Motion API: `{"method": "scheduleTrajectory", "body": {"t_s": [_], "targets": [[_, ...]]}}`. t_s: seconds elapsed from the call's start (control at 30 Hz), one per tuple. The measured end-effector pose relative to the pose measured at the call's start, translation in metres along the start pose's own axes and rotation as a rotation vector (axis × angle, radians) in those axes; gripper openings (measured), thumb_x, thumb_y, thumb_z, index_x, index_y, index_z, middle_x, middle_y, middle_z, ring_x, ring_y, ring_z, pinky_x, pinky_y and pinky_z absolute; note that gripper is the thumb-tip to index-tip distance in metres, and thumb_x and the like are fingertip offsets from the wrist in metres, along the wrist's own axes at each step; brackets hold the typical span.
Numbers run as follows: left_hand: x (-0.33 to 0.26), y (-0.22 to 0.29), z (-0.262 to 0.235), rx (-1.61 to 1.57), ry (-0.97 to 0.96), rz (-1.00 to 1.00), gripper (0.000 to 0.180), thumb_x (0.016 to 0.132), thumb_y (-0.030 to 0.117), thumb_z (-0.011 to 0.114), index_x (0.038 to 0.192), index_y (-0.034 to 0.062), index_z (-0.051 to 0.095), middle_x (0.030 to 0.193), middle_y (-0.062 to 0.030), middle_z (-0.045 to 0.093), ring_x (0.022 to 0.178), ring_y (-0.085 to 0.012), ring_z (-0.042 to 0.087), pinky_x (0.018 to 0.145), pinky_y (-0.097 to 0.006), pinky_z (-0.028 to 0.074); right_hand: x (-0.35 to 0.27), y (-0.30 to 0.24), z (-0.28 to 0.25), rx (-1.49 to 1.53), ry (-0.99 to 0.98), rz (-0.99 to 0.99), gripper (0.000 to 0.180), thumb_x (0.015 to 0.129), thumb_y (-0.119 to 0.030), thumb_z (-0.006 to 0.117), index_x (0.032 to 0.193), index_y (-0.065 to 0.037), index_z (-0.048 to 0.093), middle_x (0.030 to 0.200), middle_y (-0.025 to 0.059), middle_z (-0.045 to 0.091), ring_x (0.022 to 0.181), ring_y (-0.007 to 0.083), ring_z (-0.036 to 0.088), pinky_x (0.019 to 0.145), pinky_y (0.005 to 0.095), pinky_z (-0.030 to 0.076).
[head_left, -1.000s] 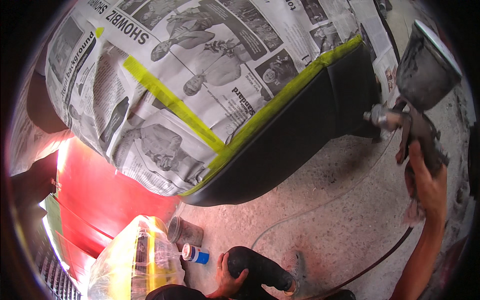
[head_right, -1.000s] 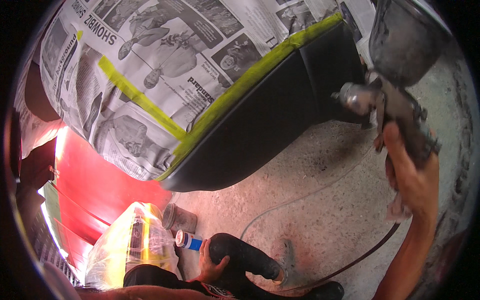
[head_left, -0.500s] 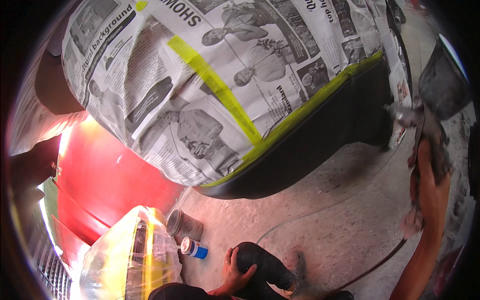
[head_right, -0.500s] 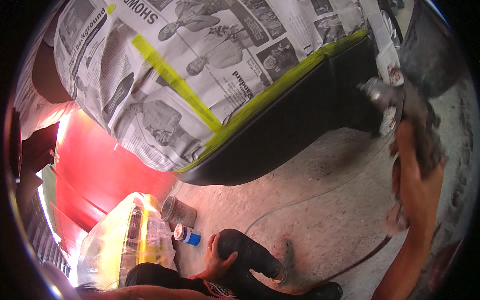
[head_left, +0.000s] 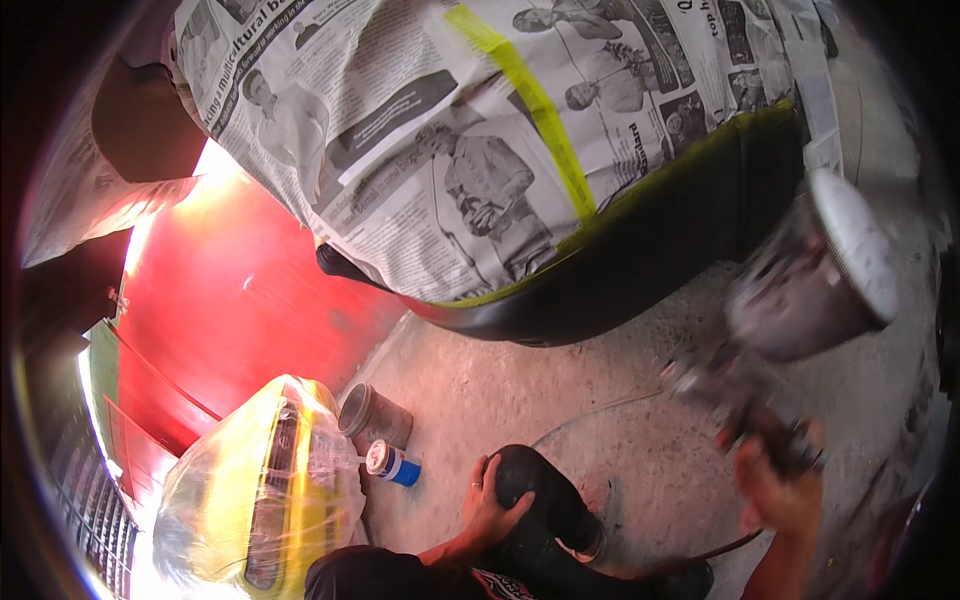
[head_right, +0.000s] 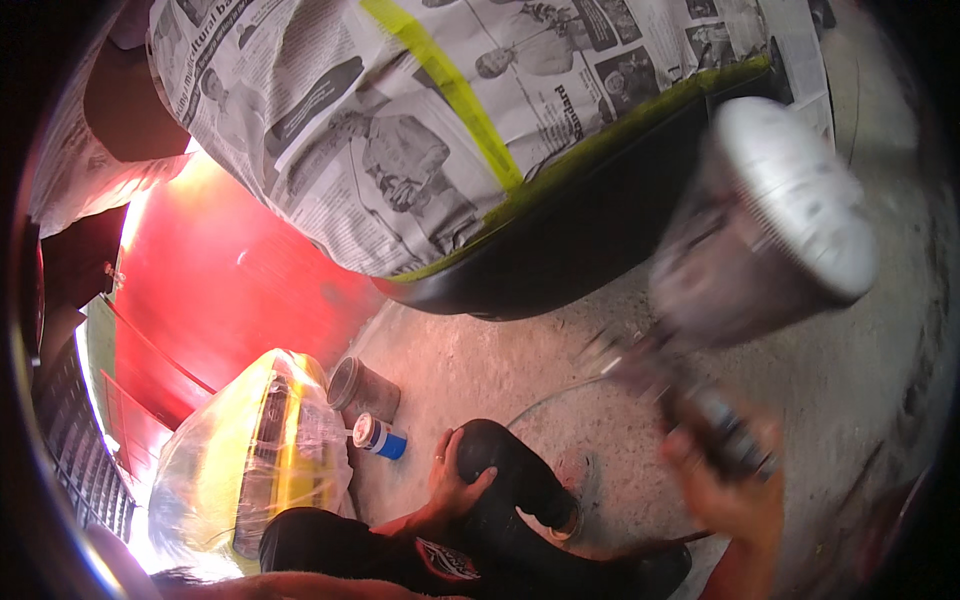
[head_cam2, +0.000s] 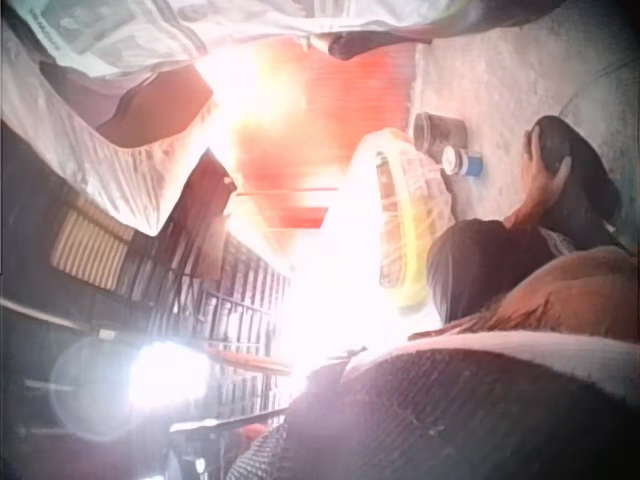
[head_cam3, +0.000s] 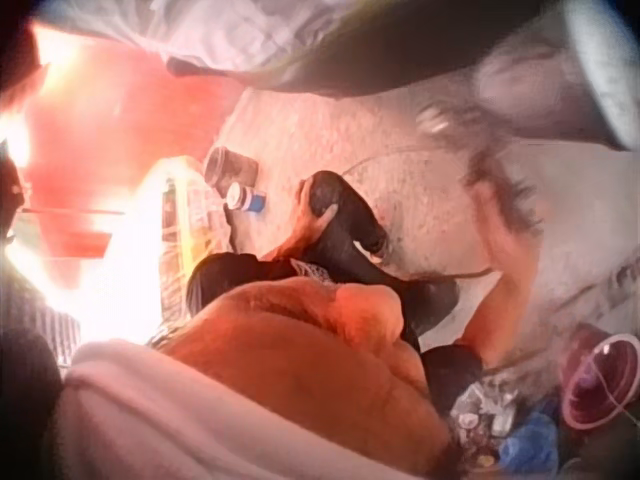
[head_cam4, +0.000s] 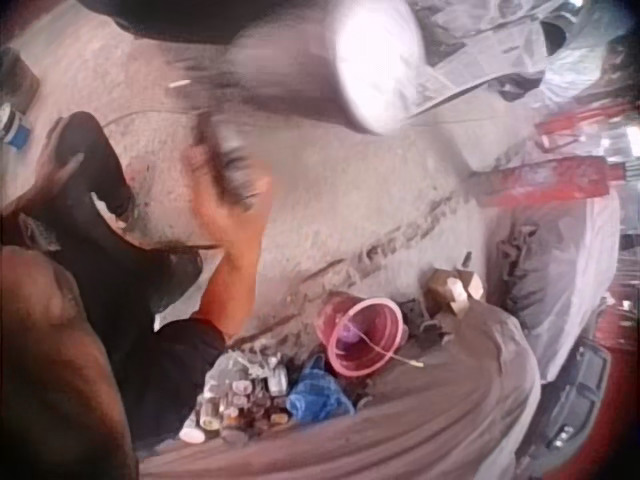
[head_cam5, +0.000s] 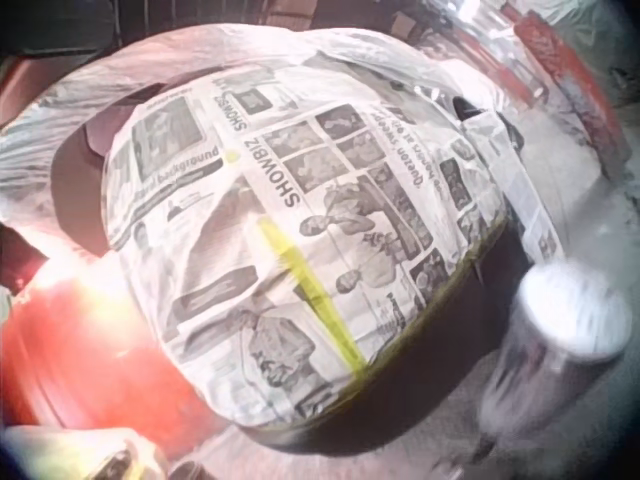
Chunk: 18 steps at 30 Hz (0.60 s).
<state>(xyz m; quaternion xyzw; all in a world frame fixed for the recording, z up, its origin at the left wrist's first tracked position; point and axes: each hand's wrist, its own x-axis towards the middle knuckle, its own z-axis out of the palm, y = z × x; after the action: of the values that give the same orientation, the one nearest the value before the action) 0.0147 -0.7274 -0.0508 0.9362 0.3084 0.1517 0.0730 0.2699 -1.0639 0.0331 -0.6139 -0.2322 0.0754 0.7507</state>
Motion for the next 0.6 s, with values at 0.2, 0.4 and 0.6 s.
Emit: {"method": "scheduleTrajectory", "body": {"t_s": [0.2, 0.4, 0.6], "targets": [[-0.001, -0.009, -0.003, 0.003, 0.015, 0.025, 0.092, 0.075, 0.04, 0.081, 0.147, 0.0079, 0.034, 0.148, -0.0261, 0.034, 0.132, -0.0438, 0.043, 0.105, -0.047, 0.042, 0.039, 0.042, -0.013, -0.212, 0.644, 0.147, 0.032, 0.099, -0.03, 0.06, 0.104, 0.001, 0.063, 0.071, 0.0016, 0.056, 0.055, 0.0085, 0.047, 0.049, 0.029, 0.038], [0.001, -0.019, 0.001, -0.056, 0.049, 0.08, 0.09, 0.075, 0.04, 0.081, 0.146, 0.0059, 0.037, 0.145, -0.0297, 0.036, 0.13, -0.045, 0.044, 0.105, -0.048, 0.042, -0.016, 0.104, 0.009, -0.493, 0.542, 0.014, 0.042, 0.098, -0.044, 0.058, 0.092, -0.003, 0.061, 0.064, -0.0007, 0.051, 0.046, 0.007, 0.041, 0.043, 0.0257, 0.031], [-0.005, -0.026, 0.0, -0.026, 0.034, 0.058, 0.092, 0.074, 0.037, 0.082, 0.146, 0.0048, 0.034, 0.145, -0.0268, 0.036, 0.129, -0.0426, 0.046, 0.105, -0.047, 0.043, -0.048, 0.069, 0.029, 0.157, 0.006, 0.151, 0.051, 0.093, -0.054, 0.061, 0.1, -0.004, 0.065, 0.07, 0.0009, 0.057, 0.05, 0.0069, 0.048, 0.045, 0.0252, 0.036]]}}
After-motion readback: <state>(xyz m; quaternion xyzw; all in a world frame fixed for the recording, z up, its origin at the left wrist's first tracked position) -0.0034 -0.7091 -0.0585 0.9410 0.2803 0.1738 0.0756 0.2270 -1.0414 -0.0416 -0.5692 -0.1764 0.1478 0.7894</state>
